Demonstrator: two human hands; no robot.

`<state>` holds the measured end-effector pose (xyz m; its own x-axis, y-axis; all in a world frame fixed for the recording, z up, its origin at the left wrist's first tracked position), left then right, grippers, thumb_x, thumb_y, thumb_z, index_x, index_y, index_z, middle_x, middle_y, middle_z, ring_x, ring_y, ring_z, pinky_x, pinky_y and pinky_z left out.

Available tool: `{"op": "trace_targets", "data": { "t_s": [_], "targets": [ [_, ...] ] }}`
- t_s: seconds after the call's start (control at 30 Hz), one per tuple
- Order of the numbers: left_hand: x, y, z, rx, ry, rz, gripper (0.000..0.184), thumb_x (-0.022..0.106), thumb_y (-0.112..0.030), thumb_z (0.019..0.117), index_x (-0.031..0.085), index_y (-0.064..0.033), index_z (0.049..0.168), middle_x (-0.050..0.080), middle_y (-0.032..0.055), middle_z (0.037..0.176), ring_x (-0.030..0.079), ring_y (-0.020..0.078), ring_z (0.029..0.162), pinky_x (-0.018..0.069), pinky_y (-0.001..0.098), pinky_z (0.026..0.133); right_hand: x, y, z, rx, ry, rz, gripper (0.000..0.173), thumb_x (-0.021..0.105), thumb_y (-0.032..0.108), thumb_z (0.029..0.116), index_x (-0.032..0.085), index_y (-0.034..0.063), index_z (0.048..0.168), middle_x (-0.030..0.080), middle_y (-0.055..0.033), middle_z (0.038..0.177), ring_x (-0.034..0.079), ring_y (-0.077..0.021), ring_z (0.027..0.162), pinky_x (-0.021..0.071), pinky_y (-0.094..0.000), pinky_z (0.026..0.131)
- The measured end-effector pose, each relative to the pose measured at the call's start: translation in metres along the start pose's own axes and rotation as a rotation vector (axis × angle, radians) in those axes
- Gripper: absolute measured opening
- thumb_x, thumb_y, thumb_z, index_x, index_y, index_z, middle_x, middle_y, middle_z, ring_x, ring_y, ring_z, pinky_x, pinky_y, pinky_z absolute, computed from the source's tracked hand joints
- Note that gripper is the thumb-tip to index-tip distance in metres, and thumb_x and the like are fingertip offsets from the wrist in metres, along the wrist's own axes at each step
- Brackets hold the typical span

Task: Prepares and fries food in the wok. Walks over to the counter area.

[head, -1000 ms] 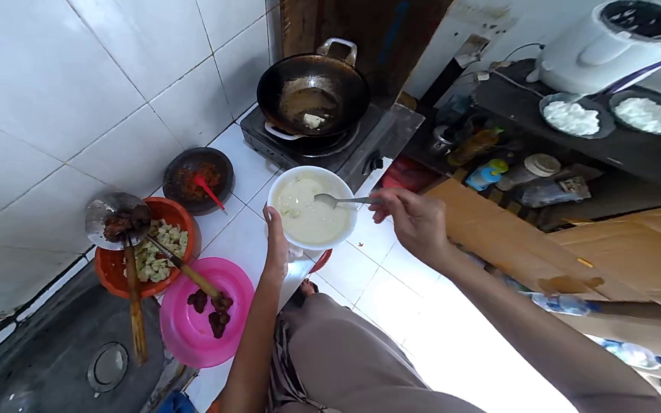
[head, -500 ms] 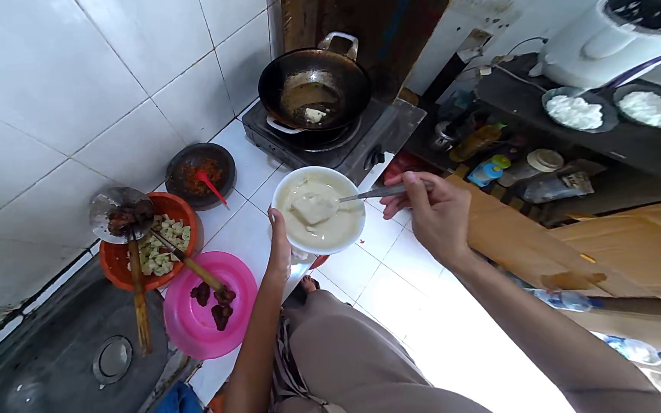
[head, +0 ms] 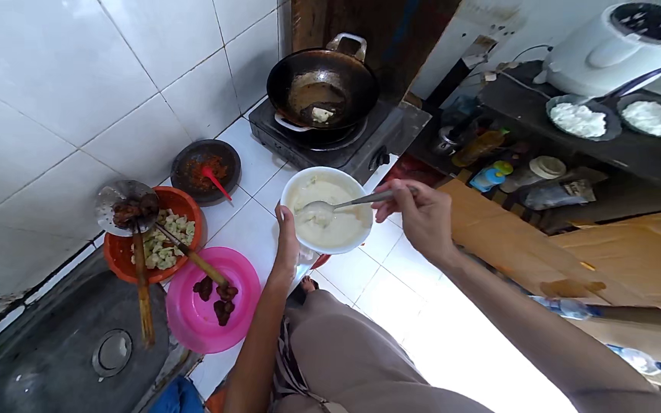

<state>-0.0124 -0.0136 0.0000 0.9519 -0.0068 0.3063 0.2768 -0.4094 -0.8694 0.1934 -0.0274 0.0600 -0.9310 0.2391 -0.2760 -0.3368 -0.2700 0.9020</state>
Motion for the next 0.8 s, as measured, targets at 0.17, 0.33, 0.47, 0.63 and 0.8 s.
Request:
{"op": "trace_targets", "data": {
  "t_s": [0.17,0.33,0.47,0.63,0.8],
  "targets": [
    [0.003,-0.001,0.001,-0.016,-0.036,-0.007,0.058,0.011,-0.038,0.1118,0.008,-0.011,0.163,0.025,0.021,0.163,0.039,0.0241,0.144,0.0378,0.0388,0.115,0.0,-0.012,-0.003,0.155,0.011,0.069,0.025,0.044,0.008,0.1069,0.066,-0.0013,0.101,0.071,0.0084,0.07,0.068,0.0009,0.059,0.06,-0.0174,0.061],
    [0.007,-0.004,0.004,-0.031,-0.066,-0.016,0.057,0.012,-0.038,0.1122,0.009,-0.0128,0.163,0.027,0.0202,0.162,0.041,0.024,0.143,0.0398,0.0389,0.113,0.0,-0.007,-0.01,0.047,0.033,0.047,0.024,0.045,0.005,0.105,0.067,-0.0035,0.099,0.072,0.0083,0.074,0.068,0.0034,0.063,0.0596,-0.0154,0.063],
    [0.007,-0.004,0.008,-0.024,-0.065,-0.032,0.058,0.011,-0.04,0.1115,0.007,-0.0135,0.163,0.027,0.0204,0.162,0.04,0.0249,0.144,0.0392,0.0405,0.114,-0.006,-0.017,-0.003,0.298,-0.082,0.201,0.029,0.039,0.005,0.1071,0.065,0.0041,0.095,0.072,0.0073,0.067,0.068,-0.0014,0.055,0.0591,-0.0183,0.057],
    [0.011,-0.008,0.011,0.007,-0.064,-0.076,0.058,0.01,-0.04,0.1112,0.008,-0.0115,0.162,0.031,0.0205,0.16,0.044,0.0235,0.141,0.0424,0.0385,0.112,-0.02,-0.013,0.005,0.248,-0.145,0.22,0.031,0.039,0.007,0.1077,0.066,0.0084,0.094,0.073,0.0078,0.068,0.069,-0.0019,0.056,0.0593,-0.0184,0.056],
    [0.024,-0.013,0.013,-0.001,-0.042,-0.083,0.059,0.01,-0.041,0.1112,0.005,-0.014,0.163,0.024,0.0197,0.163,0.039,0.0236,0.145,0.0393,0.039,0.115,-0.034,-0.005,0.019,0.233,-0.167,0.21,0.032,0.038,0.006,0.1077,0.067,0.0086,0.093,0.073,0.0075,0.067,0.068,-0.0018,0.054,0.0589,-0.0175,0.055]
  ]
}}
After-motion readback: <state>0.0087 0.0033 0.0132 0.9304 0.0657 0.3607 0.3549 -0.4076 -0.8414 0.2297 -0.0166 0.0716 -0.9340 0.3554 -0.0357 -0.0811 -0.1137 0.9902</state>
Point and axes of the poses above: each hand's wrist, its own z-axis towards the middle knuckle, its own x-axis out of the palm, y = z × x, the point moved 3 cm from there along z, towards the middle knuckle
